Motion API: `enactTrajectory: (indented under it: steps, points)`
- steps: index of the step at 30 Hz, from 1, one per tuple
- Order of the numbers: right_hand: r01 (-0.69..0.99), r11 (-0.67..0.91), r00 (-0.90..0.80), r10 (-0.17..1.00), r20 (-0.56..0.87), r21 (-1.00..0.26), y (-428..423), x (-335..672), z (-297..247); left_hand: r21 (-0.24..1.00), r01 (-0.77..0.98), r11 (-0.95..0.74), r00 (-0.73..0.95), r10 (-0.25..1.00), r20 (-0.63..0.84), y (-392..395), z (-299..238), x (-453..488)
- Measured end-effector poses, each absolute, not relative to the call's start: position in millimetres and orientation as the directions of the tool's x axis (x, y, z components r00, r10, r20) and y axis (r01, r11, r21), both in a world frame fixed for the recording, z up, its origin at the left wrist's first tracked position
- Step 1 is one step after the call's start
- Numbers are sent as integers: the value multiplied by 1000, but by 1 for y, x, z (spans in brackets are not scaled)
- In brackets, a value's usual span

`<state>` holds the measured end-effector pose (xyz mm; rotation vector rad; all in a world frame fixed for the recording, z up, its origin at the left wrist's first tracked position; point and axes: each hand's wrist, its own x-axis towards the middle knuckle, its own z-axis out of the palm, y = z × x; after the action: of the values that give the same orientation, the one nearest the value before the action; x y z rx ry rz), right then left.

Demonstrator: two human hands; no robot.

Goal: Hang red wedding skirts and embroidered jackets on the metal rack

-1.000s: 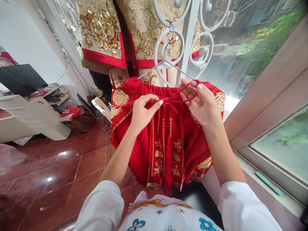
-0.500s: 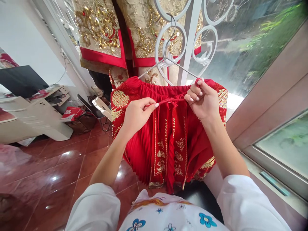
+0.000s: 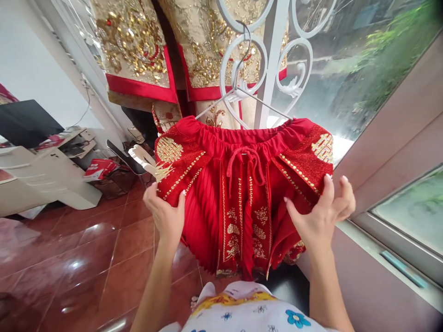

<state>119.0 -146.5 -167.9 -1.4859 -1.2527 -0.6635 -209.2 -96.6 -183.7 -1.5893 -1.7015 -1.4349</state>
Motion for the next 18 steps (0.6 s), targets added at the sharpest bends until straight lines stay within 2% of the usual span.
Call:
enactTrajectory:
  steps: [4,6,8,11,14,16,18]
  points:
    - [898,116,398,197,896,-424,-141,127,-197,436,884,-169,-273,569,775,-99,-195,-216]
    - [904,87,400,170,901,-418,-146,124,-195,375,904,-207,-180,611,771,-110,-185,-214]
    - [932,85,334,184,924,-354,-153,113,-188,275,922,-274,-61,597,800,-125,-171,-206]
    - [959,113,209,331,920,-258,-151,90,-180,143,919,-369,68,502,862,-147,-153,-187]
    - [977,8,174,555,814,-215,-128,77,-183,79,909,-408,124,449,885,-153,-148,-169]
    - [982,-34,167,628,760,-188,-111,76,-187,65,942,-330,116,501,858,-147,-152,-161]
    - [983,-12,151,630,762,-184,-104,77,-188,50,976,-210,88,602,794,-139,-159,-156]
